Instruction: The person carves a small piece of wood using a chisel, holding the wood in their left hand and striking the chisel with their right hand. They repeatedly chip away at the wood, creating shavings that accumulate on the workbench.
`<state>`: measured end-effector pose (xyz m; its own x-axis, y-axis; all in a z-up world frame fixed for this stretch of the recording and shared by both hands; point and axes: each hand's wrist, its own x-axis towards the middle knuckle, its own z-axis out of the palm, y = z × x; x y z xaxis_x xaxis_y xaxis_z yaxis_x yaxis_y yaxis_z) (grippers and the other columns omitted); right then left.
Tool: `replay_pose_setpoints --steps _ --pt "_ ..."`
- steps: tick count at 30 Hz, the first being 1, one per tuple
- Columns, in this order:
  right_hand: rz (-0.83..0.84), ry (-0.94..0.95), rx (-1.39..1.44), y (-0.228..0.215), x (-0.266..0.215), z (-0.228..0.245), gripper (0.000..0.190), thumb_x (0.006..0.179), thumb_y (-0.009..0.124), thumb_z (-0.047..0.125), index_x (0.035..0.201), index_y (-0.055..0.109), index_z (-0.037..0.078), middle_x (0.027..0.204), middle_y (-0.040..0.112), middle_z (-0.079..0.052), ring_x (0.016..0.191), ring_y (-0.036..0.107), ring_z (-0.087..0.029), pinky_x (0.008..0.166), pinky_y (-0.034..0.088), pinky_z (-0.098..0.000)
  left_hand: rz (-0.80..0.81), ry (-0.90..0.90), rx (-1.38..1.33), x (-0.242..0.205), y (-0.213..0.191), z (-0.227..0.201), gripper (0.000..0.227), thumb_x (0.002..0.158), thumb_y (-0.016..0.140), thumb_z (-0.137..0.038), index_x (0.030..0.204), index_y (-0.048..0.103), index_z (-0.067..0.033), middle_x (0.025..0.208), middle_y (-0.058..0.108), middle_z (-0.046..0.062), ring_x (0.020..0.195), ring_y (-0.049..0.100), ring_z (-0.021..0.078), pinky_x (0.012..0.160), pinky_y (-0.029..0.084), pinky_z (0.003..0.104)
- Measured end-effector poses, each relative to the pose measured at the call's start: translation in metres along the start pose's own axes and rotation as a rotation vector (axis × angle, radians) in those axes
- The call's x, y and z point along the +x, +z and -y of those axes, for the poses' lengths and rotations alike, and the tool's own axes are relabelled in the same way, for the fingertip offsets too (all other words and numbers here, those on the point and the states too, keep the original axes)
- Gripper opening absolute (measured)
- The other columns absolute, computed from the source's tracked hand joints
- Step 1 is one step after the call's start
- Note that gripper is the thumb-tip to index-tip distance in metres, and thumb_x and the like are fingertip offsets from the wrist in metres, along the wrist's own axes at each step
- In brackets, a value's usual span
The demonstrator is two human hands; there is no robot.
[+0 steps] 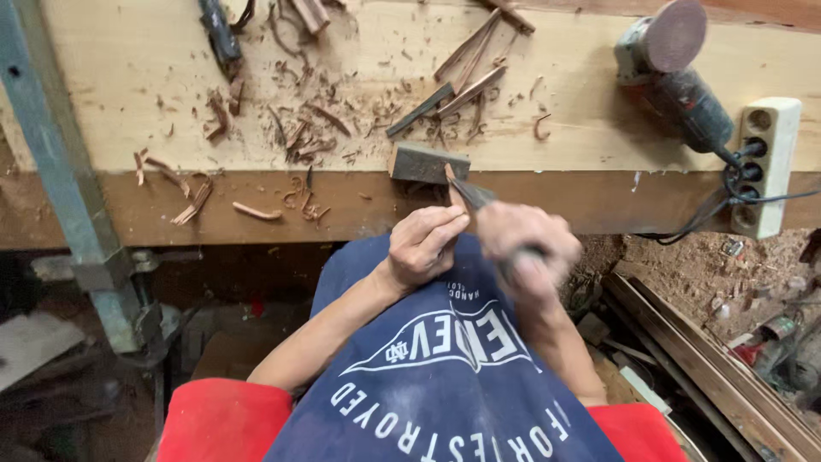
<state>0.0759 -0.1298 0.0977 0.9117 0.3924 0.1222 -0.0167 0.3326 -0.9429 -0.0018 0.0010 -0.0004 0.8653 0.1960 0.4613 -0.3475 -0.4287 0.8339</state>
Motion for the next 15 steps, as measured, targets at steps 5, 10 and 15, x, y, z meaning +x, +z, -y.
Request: replay_pose_setpoints --steps 5,10,15 --pt "-0.054 -0.014 0.091 -0.002 -0.004 0.014 0.026 0.090 0.061 0.022 0.078 0.058 -0.001 0.067 0.058 -0.011 0.059 0.053 -0.020 0.060 0.044 -0.0368 -0.048 -0.024 0.011 0.003 -0.001 0.002 0.027 0.081 0.078 0.012 0.105 0.073 0.0007 0.107 0.071 0.013 0.092 0.074 0.0281 0.082 0.062 0.036" --pt "-0.189 0.034 -0.045 0.004 0.005 -0.003 0.029 0.098 0.062 0.022 0.083 0.057 -0.002 0.068 0.057 -0.009 0.059 0.052 -0.019 0.063 0.045 -0.0382 -0.034 -0.024 -0.016 0.002 0.002 -0.001 0.026 0.081 0.078 0.011 0.104 0.073 0.0006 0.104 0.070 0.013 0.090 0.073 0.0277 0.079 0.062 0.036" --pt "-0.020 0.027 0.074 0.005 0.003 0.020 0.048 0.100 0.065 0.043 0.079 0.059 0.000 0.073 0.062 -0.009 0.063 0.058 -0.021 0.069 0.050 -0.0382 -0.024 -0.040 -0.004 -0.003 0.001 0.000 0.024 0.081 0.079 0.011 0.102 0.073 0.0012 0.101 0.071 0.013 0.088 0.073 0.0281 0.077 0.062 0.036"
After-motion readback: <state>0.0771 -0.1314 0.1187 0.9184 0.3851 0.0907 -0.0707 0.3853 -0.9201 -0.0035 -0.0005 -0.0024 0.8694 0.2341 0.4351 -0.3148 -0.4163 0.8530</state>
